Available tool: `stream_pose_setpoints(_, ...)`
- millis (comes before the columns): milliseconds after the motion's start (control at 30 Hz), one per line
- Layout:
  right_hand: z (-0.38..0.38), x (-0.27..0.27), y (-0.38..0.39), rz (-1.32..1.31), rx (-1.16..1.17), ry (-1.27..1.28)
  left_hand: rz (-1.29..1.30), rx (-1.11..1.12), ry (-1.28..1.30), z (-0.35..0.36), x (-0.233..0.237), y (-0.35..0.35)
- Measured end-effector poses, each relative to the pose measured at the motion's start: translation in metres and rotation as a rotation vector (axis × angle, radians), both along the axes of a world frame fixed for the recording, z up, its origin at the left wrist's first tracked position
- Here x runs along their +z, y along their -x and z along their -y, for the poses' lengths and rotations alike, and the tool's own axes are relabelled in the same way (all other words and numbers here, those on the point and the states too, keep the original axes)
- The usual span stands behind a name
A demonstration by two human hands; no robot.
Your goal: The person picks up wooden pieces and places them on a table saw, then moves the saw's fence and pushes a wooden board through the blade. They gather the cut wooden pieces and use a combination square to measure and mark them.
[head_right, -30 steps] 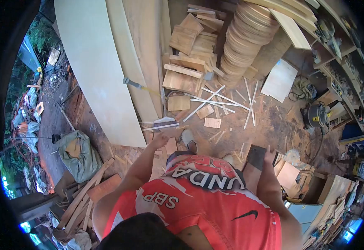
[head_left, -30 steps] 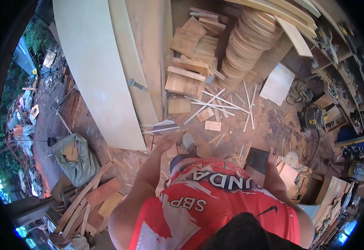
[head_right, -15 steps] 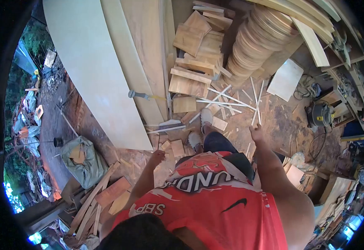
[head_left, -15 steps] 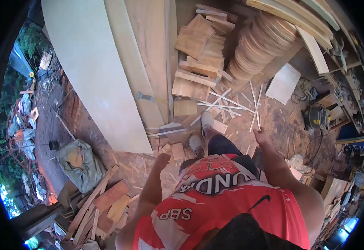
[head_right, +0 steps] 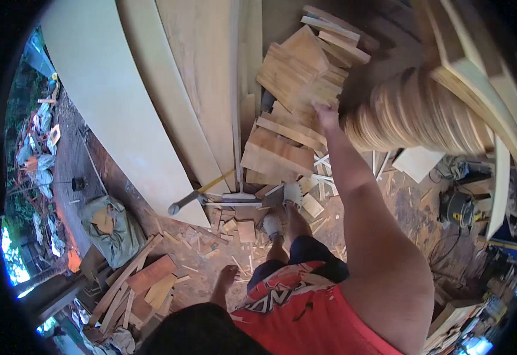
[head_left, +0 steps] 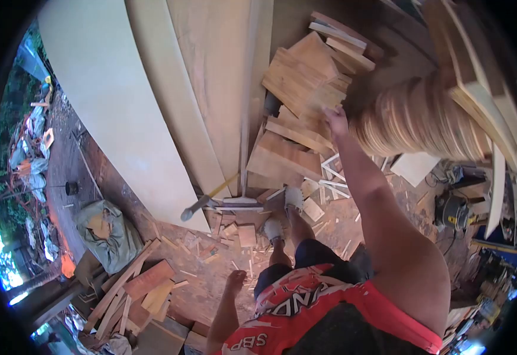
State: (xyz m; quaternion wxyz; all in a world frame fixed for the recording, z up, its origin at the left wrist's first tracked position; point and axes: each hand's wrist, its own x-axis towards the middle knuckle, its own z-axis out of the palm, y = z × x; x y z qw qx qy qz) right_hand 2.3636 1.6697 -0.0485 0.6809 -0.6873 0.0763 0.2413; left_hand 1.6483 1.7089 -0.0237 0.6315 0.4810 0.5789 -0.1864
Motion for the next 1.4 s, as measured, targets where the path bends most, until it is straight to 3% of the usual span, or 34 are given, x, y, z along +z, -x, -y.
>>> stream_pose_setpoints(33, -0.019, -0.012, -0.018, 0.006, -0.067, 0.068, -0.029, -0.028, -0.006, 0.004, 0.029, -0.031)
stream_pose_setpoints(67, -0.037, -0.034, -0.040, -0.003, -0.053, 0.071, -0.012, 0.019, 0.010, 0.014, 0.023, -0.035)
stream_pose_setpoints(133, -0.064, -0.085, -0.072, 0.094, -0.288, -0.034, -0.004, 0.079, 0.026, 0.028, 0.021, -0.046)
stream_pose_setpoints(167, -0.074, -0.078, -0.071, 0.083, -0.277, -0.031, -0.040, 0.065, 0.036, 0.033, 0.030, -0.054)
stream_pose_setpoints(233, -0.094, -0.043, -0.069, 0.018, -0.174, -0.408, -0.078, 0.061, 0.049, 0.041, 0.030, -0.058)
stream_pose_setpoints(267, -0.105, -0.050, -0.072, -0.005, -0.179, -0.526, -0.081, 0.072, 0.060, 0.049, 0.021, -0.046)
stream_pose_setpoints(433, -0.105, -0.050, -0.072, 0.011, -0.229, -0.425, -0.072, 0.141, 0.085, 0.060, 0.014, -0.013)
stream_pose_setpoints(533, -0.081, -0.020, -0.054, 0.087, -0.208, -0.398, -0.131, 0.175, 0.047, 0.051, 0.020, -0.009)
stream_pose_setpoints(600, -0.053, 0.018, -0.039, 0.135, -0.132, -0.360, -0.088, 0.074, -0.056, 0.039, 0.031, -0.021)
stream_pose_setpoints(700, -0.003, 0.082, -0.009, 0.277, -0.024, -0.298, 0.004, -0.040, -0.176, 0.021, 0.008, -0.028)
stream_pose_setpoints(800, 0.045, 0.143, 0.043, 0.250, 0.028, -0.393, 0.143, -0.211, -0.268, -0.022, 0.041, -0.121)
stream_pose_setpoints(833, 0.063, 0.155, 0.060, 0.221, 0.063, -0.439, 0.297, -0.141, -0.307, -0.030, 0.044, -0.149)
stream_pose_setpoints(867, 0.081, 0.166, 0.081, 0.212, 0.089, -0.433, 0.325, -0.372, -0.459, -0.048, 0.074, -0.191)
stream_pose_setpoints(933, 0.111, 0.186, 0.119, 0.148, 0.188, -0.504, 0.756, -0.138, -0.378, -0.068, 0.130, -0.258)
stream_pose_setpoints(967, 0.122, 0.199, 0.142, 0.139, 0.202, -0.492, 0.833, 0.008, -0.242, -0.072, 0.119, -0.270)
stream_pose_setpoints(1000, 0.131, 0.213, 0.164, 0.144, 0.236, -0.557, 1.019, 0.140, -0.283, -0.073, 0.172, -0.297)
stream_pose_setpoints(1100, 0.154, 0.238, 0.214, 0.111, 0.316, -0.622, 1.192, 0.355, -0.050, -0.059, 0.231, -0.305)
stream_pose_setpoints(1167, 0.172, 0.235, 0.239, 0.049, 0.319, -0.763, 1.545, 0.289, 0.068, -0.048, 0.249, -0.283)
stream_pose_setpoints(1200, 0.175, 0.247, 0.253, 0.079, 0.305, -0.756, 1.486, 0.278, 0.287, -0.043, 0.254, -0.266)
stream_pose_setpoints(1233, 0.177, 0.258, 0.268, 0.048, 0.301, -0.791, 1.507, 0.254, 0.317, -0.038, 0.259, -0.255)
stream_pose_setpoints(1333, 0.204, 0.262, 0.300, 0.037, 0.246, -0.848, 1.337, -0.341, 0.323, -0.025, 0.319, -0.225)
stream_pose_setpoints(1400, 0.218, 0.271, 0.312, 0.078, 0.201, -0.883, 1.442, -0.454, 0.290, -0.007, 0.339, -0.216)
